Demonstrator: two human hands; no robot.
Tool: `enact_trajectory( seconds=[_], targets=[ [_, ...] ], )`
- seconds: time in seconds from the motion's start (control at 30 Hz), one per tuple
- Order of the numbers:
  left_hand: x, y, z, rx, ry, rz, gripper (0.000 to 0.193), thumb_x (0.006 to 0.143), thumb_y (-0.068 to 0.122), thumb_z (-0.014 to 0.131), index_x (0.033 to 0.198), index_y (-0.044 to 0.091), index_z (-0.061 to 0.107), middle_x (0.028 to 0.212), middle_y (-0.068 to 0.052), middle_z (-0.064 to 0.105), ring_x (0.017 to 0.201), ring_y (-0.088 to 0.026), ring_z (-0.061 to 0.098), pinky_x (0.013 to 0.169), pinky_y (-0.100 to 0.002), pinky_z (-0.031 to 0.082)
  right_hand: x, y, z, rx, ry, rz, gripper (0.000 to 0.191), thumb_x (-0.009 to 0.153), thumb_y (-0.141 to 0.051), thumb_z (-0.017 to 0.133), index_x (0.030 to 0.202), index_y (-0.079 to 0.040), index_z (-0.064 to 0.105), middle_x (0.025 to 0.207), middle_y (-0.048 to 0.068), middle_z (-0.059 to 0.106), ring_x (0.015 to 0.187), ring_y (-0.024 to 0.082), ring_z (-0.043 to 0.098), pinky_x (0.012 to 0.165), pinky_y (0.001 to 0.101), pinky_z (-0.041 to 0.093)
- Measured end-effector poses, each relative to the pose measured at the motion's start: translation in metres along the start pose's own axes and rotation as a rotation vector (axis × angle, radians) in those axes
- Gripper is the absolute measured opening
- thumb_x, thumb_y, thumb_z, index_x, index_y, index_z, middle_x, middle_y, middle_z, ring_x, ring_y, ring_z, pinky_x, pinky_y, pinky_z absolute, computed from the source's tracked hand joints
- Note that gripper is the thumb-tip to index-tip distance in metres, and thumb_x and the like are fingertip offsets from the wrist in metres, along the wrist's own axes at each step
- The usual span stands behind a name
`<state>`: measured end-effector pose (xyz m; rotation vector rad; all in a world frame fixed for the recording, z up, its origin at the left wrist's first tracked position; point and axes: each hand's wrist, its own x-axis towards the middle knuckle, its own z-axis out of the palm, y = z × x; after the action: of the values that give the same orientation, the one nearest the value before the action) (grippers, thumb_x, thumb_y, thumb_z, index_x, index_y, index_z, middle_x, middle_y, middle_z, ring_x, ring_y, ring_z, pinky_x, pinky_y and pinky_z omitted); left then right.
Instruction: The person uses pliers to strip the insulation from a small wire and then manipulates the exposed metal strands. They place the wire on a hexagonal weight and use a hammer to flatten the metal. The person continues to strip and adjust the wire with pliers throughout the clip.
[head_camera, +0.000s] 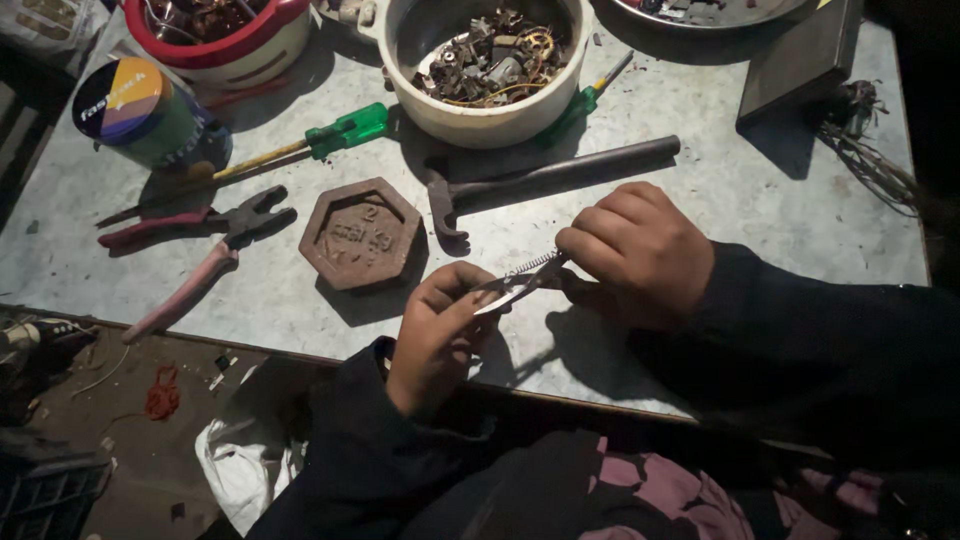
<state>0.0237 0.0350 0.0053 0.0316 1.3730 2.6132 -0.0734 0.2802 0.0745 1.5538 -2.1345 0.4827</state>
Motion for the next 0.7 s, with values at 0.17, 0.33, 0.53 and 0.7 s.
enact_trajectory(
  seconds=[0.17,0.33,0.53,0.7],
  targets=[
    [0.000,0.002,0.001,-0.048,-0.002,-0.045,0.018,0.095,0.013,0.068,0.104,-0.003,0.065,0.077,0.000,0.062,0.054,-0.001,0.044,0.047,-0.018,0.030,0.003,0.002,-0.002,-0.034,-0.015,-0.070,0.043,0.079,-0.032,0.083,0.105,-0.003,0.065,0.091,0.011,0.065,0.086,0.031,0.064,0.085,0.0445,0.050],
    [0.000,0.007,0.000,0.089,0.012,-0.118,0.022,0.094,0.016,0.065,0.103,-0.004,0.065,0.079,-0.002,0.064,0.060,-0.005,0.051,0.052,-0.020,0.036,0.003,-0.002,-0.003,-0.053,-0.012,-0.061,0.045,0.074,-0.032,0.082,0.104,-0.003,0.066,0.093,0.011,0.066,0.088,0.031,0.065,0.087,0.0444,0.050],
    [0.001,0.011,-0.008,0.002,-0.077,-0.167,0.024,0.095,0.018,0.068,0.103,-0.004,0.063,0.075,-0.001,0.059,0.056,-0.004,0.045,0.050,-0.019,0.032,0.002,0.000,-0.002,-0.036,-0.017,-0.082,0.042,0.072,-0.028,0.083,0.101,-0.003,0.066,0.090,0.011,0.066,0.082,0.030,0.064,0.078,0.0430,0.048],
    [0.002,0.005,-0.013,-0.108,-0.147,-0.124,0.026,0.097,0.018,0.070,0.106,-0.005,0.061,0.080,-0.003,0.061,0.058,-0.004,0.046,0.053,-0.020,0.037,0.004,-0.001,-0.001,-0.051,-0.007,-0.050,0.038,0.072,-0.024,0.084,0.099,-0.005,0.064,0.089,0.009,0.065,0.079,0.029,0.062,0.072,0.0424,0.048]
  ],
)
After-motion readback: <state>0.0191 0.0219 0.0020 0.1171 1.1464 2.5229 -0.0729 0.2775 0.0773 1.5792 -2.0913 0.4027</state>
